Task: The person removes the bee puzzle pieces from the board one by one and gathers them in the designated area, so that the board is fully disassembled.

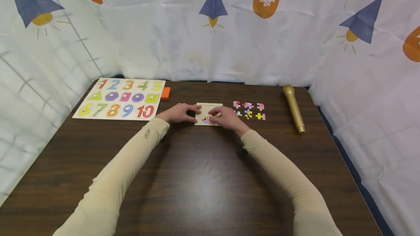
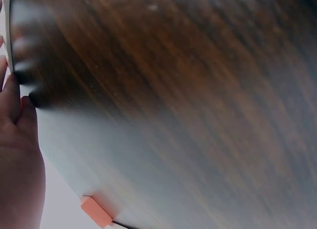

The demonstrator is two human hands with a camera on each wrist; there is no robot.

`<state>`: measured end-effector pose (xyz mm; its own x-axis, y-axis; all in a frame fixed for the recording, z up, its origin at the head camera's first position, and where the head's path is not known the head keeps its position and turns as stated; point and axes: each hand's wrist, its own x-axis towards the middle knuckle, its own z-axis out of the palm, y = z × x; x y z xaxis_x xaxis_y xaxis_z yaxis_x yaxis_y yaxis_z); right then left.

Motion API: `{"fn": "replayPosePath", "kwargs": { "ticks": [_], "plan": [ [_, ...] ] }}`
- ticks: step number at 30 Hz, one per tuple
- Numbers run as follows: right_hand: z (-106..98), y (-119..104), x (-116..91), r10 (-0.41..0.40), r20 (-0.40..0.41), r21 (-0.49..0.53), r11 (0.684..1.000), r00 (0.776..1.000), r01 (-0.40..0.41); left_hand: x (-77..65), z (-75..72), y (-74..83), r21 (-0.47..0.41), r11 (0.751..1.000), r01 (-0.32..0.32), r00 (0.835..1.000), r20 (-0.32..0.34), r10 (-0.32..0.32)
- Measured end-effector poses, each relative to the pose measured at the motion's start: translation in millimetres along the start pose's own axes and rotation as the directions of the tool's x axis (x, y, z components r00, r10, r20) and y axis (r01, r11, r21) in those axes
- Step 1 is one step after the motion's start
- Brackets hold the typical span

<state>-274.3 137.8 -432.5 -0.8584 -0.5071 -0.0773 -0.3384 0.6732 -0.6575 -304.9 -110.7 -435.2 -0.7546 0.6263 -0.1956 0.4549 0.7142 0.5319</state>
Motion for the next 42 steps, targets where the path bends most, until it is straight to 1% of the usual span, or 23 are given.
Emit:
{"fn": "replayPosePath", "kwargs": {
  "ticks": [5,8,11,16,21,26,34,42],
  "plan": [
    [8,-4,7,-0.030,0.023,-0.028,0.999,0.999,0.030,1.1,1.5,-0.3,0.000,1.000,-0.027,0.999,-0.044,0.027],
    [11,-6,8,-0.052,0.013,-0.055,0.997,0.999,0.053,1.8,3.1,-0.5,0.005,0.999,-0.042,0.997,-0.064,0.042],
    [12,-8,10,-0.060,0.002,-0.079,0.995,0.998,0.060,2.0,4.5,-0.2,-0.004,0.999,-0.050,0.996,-0.068,0.049],
    [14,-10,13,-0.070,0.005,-0.090,0.994,0.998,0.070,2.0,5.4,0.2,-0.021,0.998,-0.052,0.997,-0.054,0.050],
    [18,-8,13,-0.092,-0.012,-0.110,0.990,0.996,0.090,2.6,4.4,-0.9,-0.028,0.998,-0.051,0.998,-0.033,0.050],
    [21,-8,14,-0.092,-0.019,-0.136,0.987,0.996,0.089,1.5,2.7,-0.5,-0.026,0.999,-0.047,0.999,-0.026,0.046],
    [21,-7,13,-0.095,-0.006,-0.130,0.987,0.995,0.093,0.7,2.1,0.3,-0.036,0.998,-0.044,0.999,-0.024,0.043],
    [20,-8,11,-0.109,0.007,-0.093,0.990,0.994,0.109,2.1,3.1,-1.6,-0.036,0.998,-0.042,0.999,-0.030,0.041]
  ]
}}
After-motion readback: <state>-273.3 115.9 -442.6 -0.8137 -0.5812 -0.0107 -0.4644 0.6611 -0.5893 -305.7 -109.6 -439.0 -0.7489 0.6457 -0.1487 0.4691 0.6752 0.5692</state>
